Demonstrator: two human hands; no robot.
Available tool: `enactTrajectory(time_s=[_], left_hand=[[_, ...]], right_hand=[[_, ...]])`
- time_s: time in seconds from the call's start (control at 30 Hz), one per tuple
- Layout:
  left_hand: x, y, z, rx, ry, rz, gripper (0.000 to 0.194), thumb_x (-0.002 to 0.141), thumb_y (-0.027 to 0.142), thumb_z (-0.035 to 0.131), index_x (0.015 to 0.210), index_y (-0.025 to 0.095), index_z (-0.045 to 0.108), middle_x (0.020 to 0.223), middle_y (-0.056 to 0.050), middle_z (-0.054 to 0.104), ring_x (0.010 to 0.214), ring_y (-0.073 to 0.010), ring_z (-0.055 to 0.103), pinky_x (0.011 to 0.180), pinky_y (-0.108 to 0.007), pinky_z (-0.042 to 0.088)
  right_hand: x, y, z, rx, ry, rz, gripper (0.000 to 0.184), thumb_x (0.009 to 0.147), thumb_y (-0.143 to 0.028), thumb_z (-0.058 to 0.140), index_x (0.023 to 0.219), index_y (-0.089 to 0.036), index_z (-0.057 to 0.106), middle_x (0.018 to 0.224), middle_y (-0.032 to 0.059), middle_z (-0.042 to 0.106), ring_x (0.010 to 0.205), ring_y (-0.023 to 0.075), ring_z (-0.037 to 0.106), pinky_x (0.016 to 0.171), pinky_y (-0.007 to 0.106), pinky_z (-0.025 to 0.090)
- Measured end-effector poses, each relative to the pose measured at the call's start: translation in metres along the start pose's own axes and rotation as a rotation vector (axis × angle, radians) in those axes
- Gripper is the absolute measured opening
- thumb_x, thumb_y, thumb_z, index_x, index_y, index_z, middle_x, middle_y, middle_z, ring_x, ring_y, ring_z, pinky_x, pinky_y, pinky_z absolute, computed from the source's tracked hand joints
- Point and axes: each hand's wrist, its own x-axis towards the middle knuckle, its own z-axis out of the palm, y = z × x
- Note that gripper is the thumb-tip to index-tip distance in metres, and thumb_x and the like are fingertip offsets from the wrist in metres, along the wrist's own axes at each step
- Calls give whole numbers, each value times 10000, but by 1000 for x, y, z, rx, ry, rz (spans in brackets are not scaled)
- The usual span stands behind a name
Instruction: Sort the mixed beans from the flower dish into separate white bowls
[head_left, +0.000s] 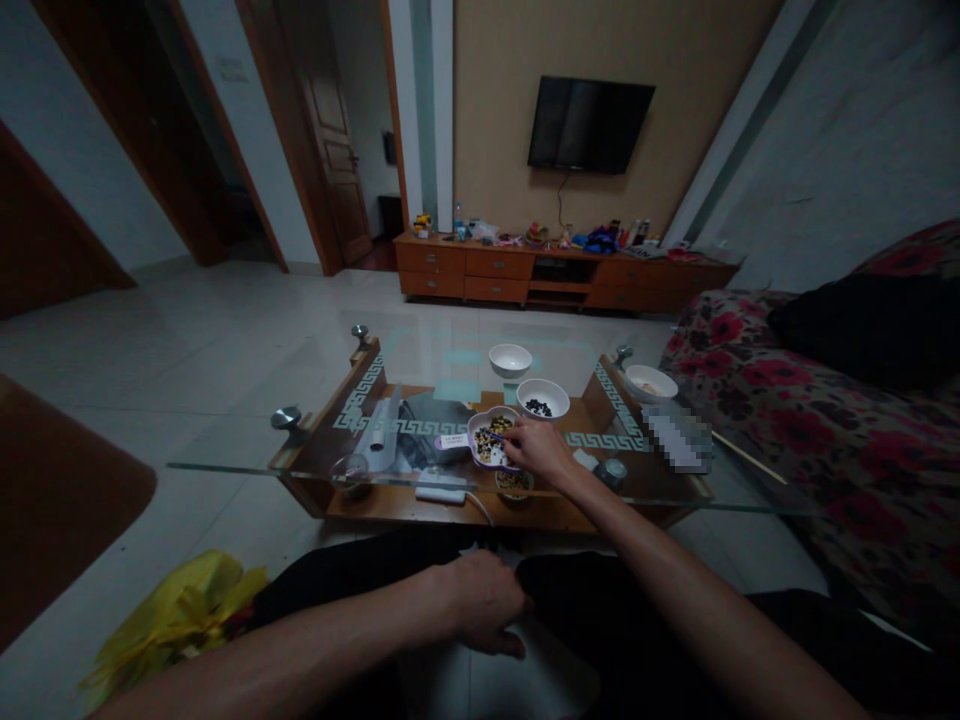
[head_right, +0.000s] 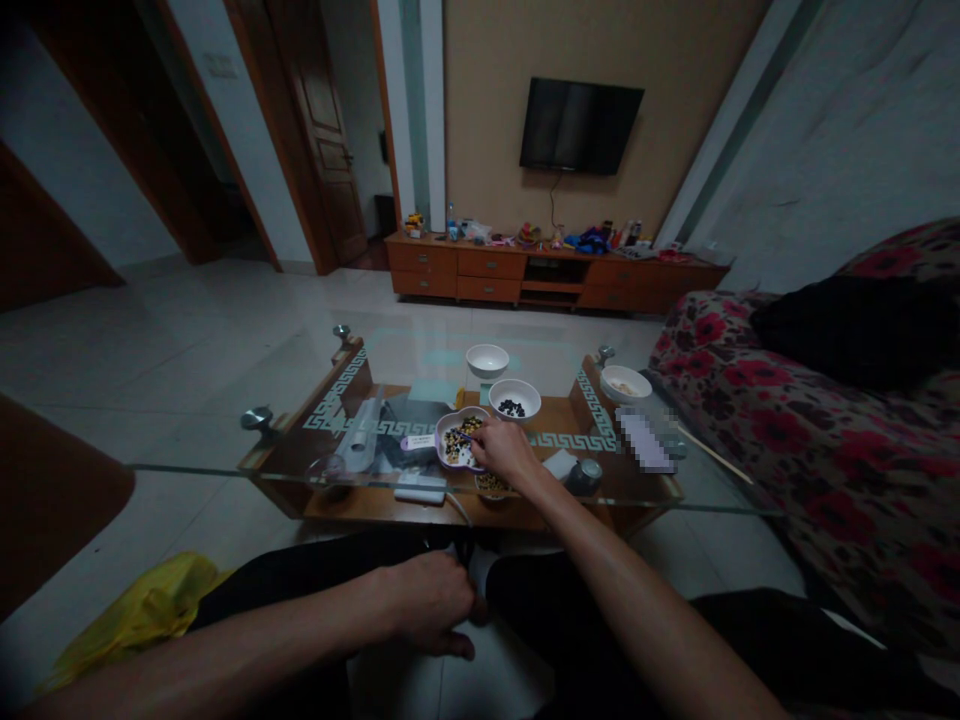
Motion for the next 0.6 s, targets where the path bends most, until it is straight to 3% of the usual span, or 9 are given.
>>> enactTrajectory(time_s=[0.2,0.37,0.47,0.6], left_hand=[[-3,-4,-6,-32,-33,-48,434,969,556,600,1223,222,712,995,-113,751,933,-342,741,718,-425,590],[-13,-18,-12,-201,89,-120,403,924,499,657,1240,252,700,1046,-101,751,1002,-324,730,808,-408,568],[-20,-29,-16,-244,170,-159,329,904,423,684,1179,244,715,1048,-87,751,1014,-304,722,821,-377,540],[-32,-42,-24,-293,333,-121,253,902,261,675,1150,256,722,1010,-28,749,953,-217,717,796,-299,507]], right_hand=[[-4,7,-12,52,138,13,238,968,-248,600,1003,-236,835,962,72,752,809,174,658,736,283,463],[-12,41,-31,39,291,225,270,989,-244,576,1087,-225,826,1016,74,772,891,194,711,788,276,491],[-17,52,-37,-38,244,313,261,988,-243,586,1070,-216,832,1023,90,783,918,205,726,786,264,491],[-20,50,-42,-114,164,345,284,1013,-258,560,1094,-214,829,1070,110,787,932,207,735,783,256,488]])
